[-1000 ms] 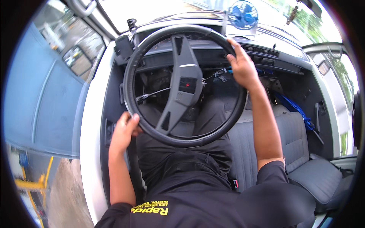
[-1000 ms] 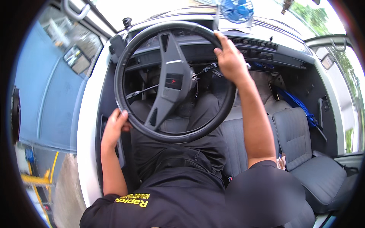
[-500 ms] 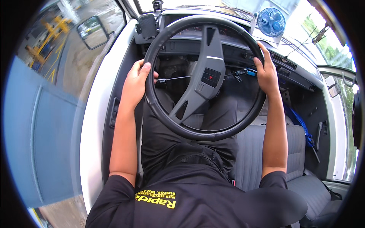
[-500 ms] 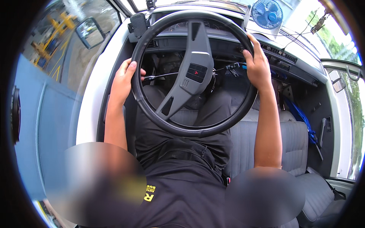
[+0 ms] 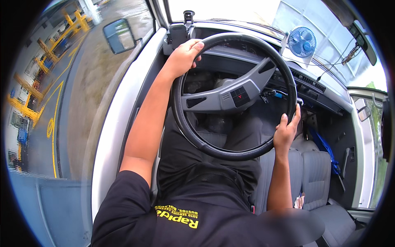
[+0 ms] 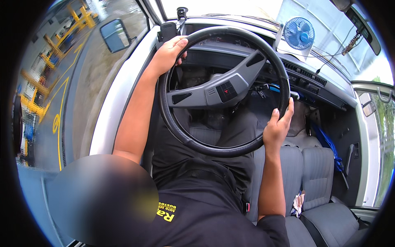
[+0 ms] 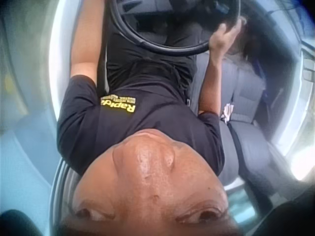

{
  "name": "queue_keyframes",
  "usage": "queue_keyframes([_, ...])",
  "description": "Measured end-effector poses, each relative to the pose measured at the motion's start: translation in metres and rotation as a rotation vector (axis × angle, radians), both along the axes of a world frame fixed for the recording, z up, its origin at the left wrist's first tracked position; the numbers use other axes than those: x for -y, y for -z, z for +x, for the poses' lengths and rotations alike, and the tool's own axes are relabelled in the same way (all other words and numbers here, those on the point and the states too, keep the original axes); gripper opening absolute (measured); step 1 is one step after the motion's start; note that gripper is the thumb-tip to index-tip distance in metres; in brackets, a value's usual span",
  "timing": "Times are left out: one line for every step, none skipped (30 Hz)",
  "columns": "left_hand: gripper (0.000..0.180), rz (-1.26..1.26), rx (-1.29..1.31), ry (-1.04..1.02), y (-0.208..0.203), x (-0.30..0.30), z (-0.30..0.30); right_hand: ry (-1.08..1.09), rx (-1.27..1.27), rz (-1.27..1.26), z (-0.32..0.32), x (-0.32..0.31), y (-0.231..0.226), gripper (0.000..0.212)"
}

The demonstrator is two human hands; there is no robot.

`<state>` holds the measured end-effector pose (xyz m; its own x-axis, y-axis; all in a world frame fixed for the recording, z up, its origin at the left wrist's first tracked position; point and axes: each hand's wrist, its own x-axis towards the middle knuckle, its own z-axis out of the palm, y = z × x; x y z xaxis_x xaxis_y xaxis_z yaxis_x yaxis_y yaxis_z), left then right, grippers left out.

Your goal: The person enters a white van, inserts the key into the ignition, starts the engine, and drives the vehicle forward through a service bay area. The person steers and shifts gears while maneuvering the van.

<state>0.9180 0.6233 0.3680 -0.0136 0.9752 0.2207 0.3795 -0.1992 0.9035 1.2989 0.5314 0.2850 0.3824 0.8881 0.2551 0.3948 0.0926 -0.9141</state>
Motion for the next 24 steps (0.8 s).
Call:
queue_keyframes([0.048,0.012,-0.011,-0.005,0.000,-0.001,0.000,-0.009,-0.019,-0.034,0.000,0.000,0.000,0.057])
queue_keyframes([0.048,0.018,-0.005,-0.020,0.001,0.000,0.000,-0.012,0.039,-0.003,0.001,-0.001,0.000,0.057])
queue_keyframes([0.048,0.030,0.002,-0.034,0.005,0.002,-0.001,-0.010,0.168,0.078,0.004,-0.007,-0.001,0.057])
queue_keyframes([0.048,0.036,0.010,-0.047,0.008,0.005,-0.002,-0.005,0.242,0.110,0.007,-0.012,-0.003,0.057])
queue_keyframes([0.048,0.029,0.027,-0.072,0.015,0.012,-0.004,-0.013,0.324,0.159,0.011,-0.020,-0.005,0.057])
queue_keyframes([0.048,0.061,0.060,-0.097,0.021,0.019,-0.004,-0.040,0.334,0.169,0.015,-0.030,-0.009,0.056])
queue_keyframes([0.048,0.079,0.072,-0.141,0.028,0.028,-0.004,-0.075,0.366,0.197,0.018,-0.037,-0.013,0.056])
queue_keyframes([0.048,0.098,0.091,-0.181,0.036,0.037,-0.003,-0.105,0.380,0.162,0.022,-0.045,-0.018,0.056])
queue_keyframes([0.049,0.112,0.125,-0.227,0.043,0.047,-0.001,-0.135,0.395,0.127,0.024,-0.054,-0.025,0.056])
queue_keyframes([0.050,0.103,0.171,-0.243,0.049,0.057,0.002,-0.205,0.318,0.048,0.028,-0.061,-0.033,0.057])
queue_keyframes([0.049,0.106,0.193,-0.280,0.055,0.067,0.005,-0.254,0.270,0.120,0.026,-0.072,-0.038,0.058])
queue_keyframes([0.049,0.112,0.225,-0.310,0.060,0.076,0.009,-0.320,0.261,0.155,0.026,-0.079,-0.044,0.058])
queue_keyframes([0.048,0.099,0.246,-0.351,0.063,0.083,0.012,-0.336,0.327,0.207,0.026,-0.087,-0.048,0.058])
queue_keyframes([0.048,0.087,0.288,-0.377,0.067,0.089,0.016,-0.387,0.304,0.220,0.026,-0.093,-0.051,0.058])
queue_keyframes([0.047,0.101,0.306,-0.377,0.068,0.091,0.018,-0.366,0.347,0.230,0.028,-0.096,-0.052,0.058])
queue_keyframes([0.046,0.086,0.330,-0.387,0.070,0.093,0.020,-0.375,0.347,0.224,0.028,-0.098,-0.052,0.058])
queue_keyframes([0.044,0.107,0.312,-0.375,0.069,0.092,0.019,-0.389,0.346,0.214,0.029,-0.099,-0.051,0.058])
queue_keyframes([0.042,0.108,0.307,-0.369,0.069,0.089,0.018,-0.375,0.263,0.120,0.030,-0.097,-0.048,0.057])
queue_keyframes([0.043,0.105,0.300,-0.345,0.068,0.085,0.015,-0.376,0.289,0.180,0.031,-0.093,-0.043,0.057])
queue_keyframes([0.043,0.102,0.294,-0.320,0.065,0.078,0.011,-0.369,0.233,0.159,0.033,-0.088,-0.039,0.057])
queue_keyframes([0.045,0.077,0.273,-0.288,0.061,0.069,0.007,-0.333,0.249,0.209,0.032,-0.080,-0.032,0.058])
queue_keyframes([0.047,0.069,0.254,-0.243,0.054,0.057,0.003,-0.313,0.204,0.231,0.032,-0.070,-0.025,0.058])
queue_keyframes([0.048,0.057,0.189,-0.208,0.046,0.045,-0.001,-0.238,0.198,0.245,0.028,-0.059,-0.016,0.058])
queue_keyframes([0.049,0.069,0.133,-0.156,0.035,0.031,-0.004,-0.192,0.147,0.253,0.024,-0.046,-0.006,0.059])
